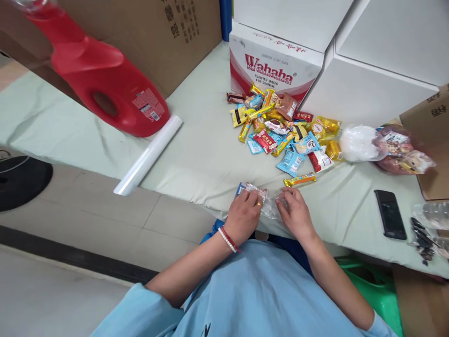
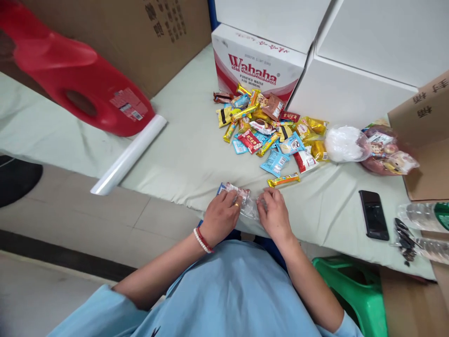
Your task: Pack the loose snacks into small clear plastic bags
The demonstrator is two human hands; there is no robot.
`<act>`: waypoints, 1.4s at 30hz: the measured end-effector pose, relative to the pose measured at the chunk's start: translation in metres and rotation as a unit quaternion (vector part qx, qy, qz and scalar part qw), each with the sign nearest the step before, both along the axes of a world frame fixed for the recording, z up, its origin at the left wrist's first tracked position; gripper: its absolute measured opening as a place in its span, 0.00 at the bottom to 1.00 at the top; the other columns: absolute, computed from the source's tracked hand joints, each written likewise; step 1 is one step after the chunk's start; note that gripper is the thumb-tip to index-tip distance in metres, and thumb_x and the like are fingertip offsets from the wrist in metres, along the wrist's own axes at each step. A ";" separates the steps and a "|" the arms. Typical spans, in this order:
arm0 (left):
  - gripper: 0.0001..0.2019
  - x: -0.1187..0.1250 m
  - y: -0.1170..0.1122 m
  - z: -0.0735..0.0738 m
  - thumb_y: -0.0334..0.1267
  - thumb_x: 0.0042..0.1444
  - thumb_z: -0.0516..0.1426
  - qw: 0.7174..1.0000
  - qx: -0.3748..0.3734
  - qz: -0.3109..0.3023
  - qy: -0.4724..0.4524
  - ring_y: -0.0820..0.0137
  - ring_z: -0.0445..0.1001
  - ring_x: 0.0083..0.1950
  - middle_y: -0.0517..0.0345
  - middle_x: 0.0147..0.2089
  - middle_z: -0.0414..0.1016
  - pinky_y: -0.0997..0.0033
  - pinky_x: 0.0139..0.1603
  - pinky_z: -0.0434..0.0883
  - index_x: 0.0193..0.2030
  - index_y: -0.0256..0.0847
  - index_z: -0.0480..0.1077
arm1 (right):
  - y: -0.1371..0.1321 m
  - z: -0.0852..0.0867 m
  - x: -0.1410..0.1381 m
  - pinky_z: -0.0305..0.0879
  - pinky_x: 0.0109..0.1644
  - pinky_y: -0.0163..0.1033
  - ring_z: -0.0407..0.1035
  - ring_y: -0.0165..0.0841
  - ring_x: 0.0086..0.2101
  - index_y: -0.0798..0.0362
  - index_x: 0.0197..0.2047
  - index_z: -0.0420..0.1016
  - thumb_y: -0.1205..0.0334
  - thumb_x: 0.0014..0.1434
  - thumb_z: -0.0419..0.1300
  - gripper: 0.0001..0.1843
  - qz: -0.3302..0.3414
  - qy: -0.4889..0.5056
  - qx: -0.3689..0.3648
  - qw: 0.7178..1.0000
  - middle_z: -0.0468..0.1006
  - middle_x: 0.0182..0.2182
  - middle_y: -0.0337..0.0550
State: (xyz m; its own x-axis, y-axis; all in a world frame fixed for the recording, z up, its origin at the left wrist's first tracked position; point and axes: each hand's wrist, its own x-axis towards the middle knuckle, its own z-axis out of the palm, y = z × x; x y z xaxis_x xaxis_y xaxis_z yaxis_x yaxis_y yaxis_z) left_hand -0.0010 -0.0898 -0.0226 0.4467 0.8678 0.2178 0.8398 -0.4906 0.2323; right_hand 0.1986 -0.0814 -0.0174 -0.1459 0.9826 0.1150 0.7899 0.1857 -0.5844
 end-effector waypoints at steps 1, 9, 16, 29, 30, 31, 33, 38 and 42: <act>0.13 0.001 0.000 0.000 0.32 0.68 0.53 1.000 0.002 0.001 0.008 0.56 0.73 0.51 0.43 0.52 0.76 0.55 0.49 0.74 0.56 0.34 0.73 | 0.001 0.006 -0.004 0.69 0.48 0.44 0.73 0.41 0.42 0.49 0.42 0.75 0.59 0.68 0.55 0.08 -0.003 0.022 -0.022 1.000 0.78 0.42 0.50; 0.18 -0.012 -0.013 0.005 0.27 0.65 0.51 0.994 -0.011 -0.021 -0.107 0.56 0.73 0.63 0.38 0.62 0.73 0.53 0.61 0.72 0.60 0.33 0.70 | 0.048 0.009 -0.059 0.65 0.43 0.39 0.73 0.36 0.37 0.49 0.41 0.73 0.64 0.66 0.53 0.08 0.052 0.116 -0.089 0.988 0.79 0.36 0.43; 0.13 -0.045 -0.007 -0.005 0.42 0.67 0.57 0.946 -0.052 0.216 -0.238 0.58 0.76 0.53 0.46 0.50 0.78 0.53 0.54 0.75 0.54 0.41 0.72 | 0.050 -0.010 -0.061 0.67 0.43 0.41 0.72 0.37 0.36 0.49 0.40 0.76 0.63 0.65 0.53 0.10 0.051 0.163 -0.085 0.982 0.78 0.36 0.44; 0.21 0.021 -0.010 0.001 0.23 0.60 0.55 0.960 0.086 -0.104 -0.244 0.57 0.74 0.59 0.44 0.54 0.78 0.51 0.59 0.74 0.59 0.41 0.70 | 0.000 0.005 -0.009 0.71 0.52 0.44 0.74 0.37 0.44 0.49 0.48 0.75 0.39 0.64 0.60 0.22 -0.072 0.340 -0.207 0.915 0.80 0.42 0.42; 0.22 0.026 -0.013 0.000 0.23 0.59 0.54 0.955 0.071 -0.144 -0.250 0.57 0.74 0.60 0.44 0.54 0.79 0.51 0.60 0.74 0.59 0.40 0.70 | -0.003 0.001 -0.003 0.70 0.54 0.45 0.73 0.37 0.45 0.49 0.48 0.75 0.40 0.64 0.61 0.22 -0.085 0.336 -0.205 0.915 0.80 0.43 0.42; 0.22 0.030 -0.016 -0.001 0.22 0.59 0.54 0.948 0.052 -0.179 -0.259 0.57 0.73 0.61 0.44 0.55 0.79 0.51 0.61 0.74 0.59 0.39 0.70 | -0.005 -0.002 0.003 0.69 0.55 0.45 0.73 0.37 0.45 0.49 0.49 0.75 0.41 0.63 0.62 0.22 -0.091 0.343 -0.208 0.911 0.80 0.44 0.43; 0.23 0.032 -0.018 -0.003 0.22 0.59 0.53 0.931 0.018 -0.233 -0.280 0.59 0.73 0.63 0.44 0.55 0.79 0.53 0.63 0.74 0.61 0.38 0.70 | -0.010 -0.006 0.012 0.69 0.55 0.45 0.74 0.37 0.46 0.50 0.51 0.75 0.42 0.63 0.63 0.22 -0.079 0.371 -0.224 0.898 0.80 0.45 0.43; 0.23 -0.001 0.005 -0.004 0.23 0.62 0.54 0.945 0.042 -0.190 -0.263 0.58 0.72 0.65 0.44 0.57 0.77 0.53 0.61 0.75 0.63 0.41 0.67 | -0.007 0.007 0.053 0.71 0.53 0.43 0.74 0.37 0.46 0.49 0.53 0.77 0.43 0.62 0.65 0.23 -0.081 0.376 -0.179 0.906 0.81 0.46 0.43; 0.13 -0.041 0.034 -0.018 0.32 0.64 0.56 0.980 0.085 0.026 -0.176 0.52 0.75 0.57 0.43 0.54 0.76 0.46 0.58 0.74 0.54 0.42 0.71 | 0.034 0.042 0.162 0.73 0.46 0.42 0.74 0.37 0.42 0.47 0.55 0.76 0.42 0.61 0.65 0.25 -0.244 0.337 0.000 0.909 0.80 0.45 0.43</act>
